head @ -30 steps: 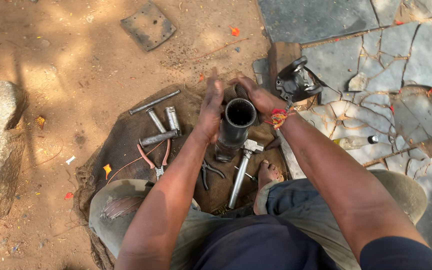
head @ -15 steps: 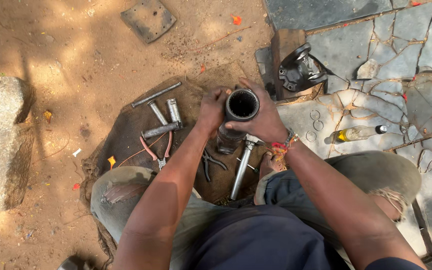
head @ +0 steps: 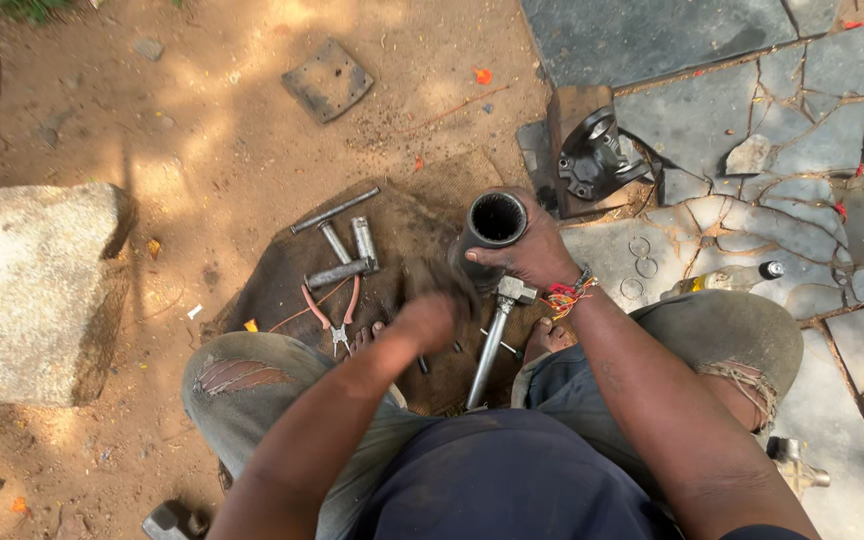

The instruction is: The person sits on the ground and wipes various mechanical parts, including a gear and a cylindrical housing, using a cloth. The person handles the parts one at a time, rotating them to clean different surfaces.

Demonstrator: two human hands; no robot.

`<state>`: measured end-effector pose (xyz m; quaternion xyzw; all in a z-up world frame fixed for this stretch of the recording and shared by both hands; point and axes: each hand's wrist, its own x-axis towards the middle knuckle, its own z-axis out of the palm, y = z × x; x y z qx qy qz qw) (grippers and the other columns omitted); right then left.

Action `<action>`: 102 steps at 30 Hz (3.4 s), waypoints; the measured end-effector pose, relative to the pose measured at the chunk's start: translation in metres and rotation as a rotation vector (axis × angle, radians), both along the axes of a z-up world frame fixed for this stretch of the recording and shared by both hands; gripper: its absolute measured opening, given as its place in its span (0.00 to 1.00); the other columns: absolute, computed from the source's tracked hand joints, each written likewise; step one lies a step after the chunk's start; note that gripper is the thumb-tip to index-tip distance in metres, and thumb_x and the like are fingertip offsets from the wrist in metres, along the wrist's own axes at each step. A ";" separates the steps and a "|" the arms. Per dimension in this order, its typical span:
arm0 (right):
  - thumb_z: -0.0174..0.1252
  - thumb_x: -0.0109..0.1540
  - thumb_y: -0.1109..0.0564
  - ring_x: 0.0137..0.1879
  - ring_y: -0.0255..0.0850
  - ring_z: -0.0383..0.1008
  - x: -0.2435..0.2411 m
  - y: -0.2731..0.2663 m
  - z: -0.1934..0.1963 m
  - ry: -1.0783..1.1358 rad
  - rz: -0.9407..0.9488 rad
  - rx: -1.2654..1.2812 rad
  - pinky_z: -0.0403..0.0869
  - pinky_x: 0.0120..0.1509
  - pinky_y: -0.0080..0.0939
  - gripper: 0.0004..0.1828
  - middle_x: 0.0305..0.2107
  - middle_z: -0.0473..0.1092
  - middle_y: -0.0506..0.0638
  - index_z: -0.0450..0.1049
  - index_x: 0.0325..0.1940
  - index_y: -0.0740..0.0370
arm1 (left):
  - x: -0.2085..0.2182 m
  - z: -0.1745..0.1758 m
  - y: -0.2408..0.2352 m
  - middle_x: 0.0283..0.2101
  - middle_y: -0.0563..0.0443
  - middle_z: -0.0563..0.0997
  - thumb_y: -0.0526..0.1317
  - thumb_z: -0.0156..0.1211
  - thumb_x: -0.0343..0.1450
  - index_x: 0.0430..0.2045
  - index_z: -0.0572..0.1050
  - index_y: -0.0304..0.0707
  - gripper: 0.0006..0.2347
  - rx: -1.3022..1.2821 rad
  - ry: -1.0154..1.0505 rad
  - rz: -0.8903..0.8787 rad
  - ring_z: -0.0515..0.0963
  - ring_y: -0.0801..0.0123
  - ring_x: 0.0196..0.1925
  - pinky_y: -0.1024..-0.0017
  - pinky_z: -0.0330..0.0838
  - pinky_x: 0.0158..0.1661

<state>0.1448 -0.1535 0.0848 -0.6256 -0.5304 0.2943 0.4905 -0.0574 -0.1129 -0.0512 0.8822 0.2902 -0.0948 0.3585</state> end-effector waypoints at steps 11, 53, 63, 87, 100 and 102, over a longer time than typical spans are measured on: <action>0.81 0.44 0.45 0.60 0.37 0.75 -0.003 0.006 0.011 -0.063 0.008 -0.078 0.72 0.66 0.40 0.49 0.52 0.75 0.48 0.68 0.65 0.60 | -0.012 0.082 0.043 0.49 0.43 0.85 0.45 0.64 0.67 0.43 0.81 0.41 0.14 0.092 -0.312 0.247 0.83 0.56 0.54 0.65 0.77 0.57; 0.54 0.68 0.59 0.41 0.32 0.76 0.028 -0.103 0.083 0.387 -0.341 -0.130 0.78 0.49 0.35 0.11 0.38 0.77 0.47 0.75 0.51 0.66 | 0.030 0.133 0.053 0.48 0.44 0.84 0.49 0.81 0.55 0.55 0.67 0.42 0.36 -0.063 -0.655 0.406 0.80 0.51 0.56 0.52 0.53 0.69; 0.59 0.73 0.60 0.43 0.38 0.76 0.046 -0.110 0.078 0.700 -0.468 0.100 0.76 0.52 0.40 0.05 0.40 0.76 0.51 0.74 0.49 0.65 | 0.037 0.126 0.049 0.50 0.42 0.82 0.44 0.82 0.54 0.54 0.68 0.40 0.34 -0.148 -0.680 0.409 0.78 0.48 0.56 0.57 0.67 0.60; 0.60 0.53 0.64 0.52 0.54 0.78 0.003 0.071 0.087 -1.159 0.439 -0.436 0.75 0.58 0.54 0.25 0.42 0.77 0.61 0.76 0.56 0.61 | 0.053 0.096 0.048 0.54 0.39 0.77 0.42 0.82 0.52 0.65 0.53 0.32 0.49 -0.299 -0.794 0.384 0.78 0.51 0.57 0.61 0.71 0.59; 0.58 0.65 0.68 0.44 0.54 0.79 0.089 0.074 0.204 -1.116 0.165 0.178 0.77 0.48 0.48 0.11 0.38 0.76 0.60 0.78 0.51 0.66 | 0.043 0.122 0.062 0.51 0.42 0.83 0.48 0.80 0.51 0.55 0.70 0.35 0.38 -0.340 -0.628 0.463 0.84 0.61 0.54 0.68 0.76 0.57; 0.64 0.60 0.63 0.41 0.57 0.78 0.078 0.064 0.217 -1.177 0.161 0.026 0.76 0.48 0.52 0.13 0.35 0.75 0.61 0.78 0.50 0.65 | 0.044 0.122 0.056 0.51 0.41 0.82 0.46 0.81 0.50 0.55 0.70 0.33 0.39 -0.309 -0.704 0.444 0.82 0.60 0.55 0.67 0.73 0.59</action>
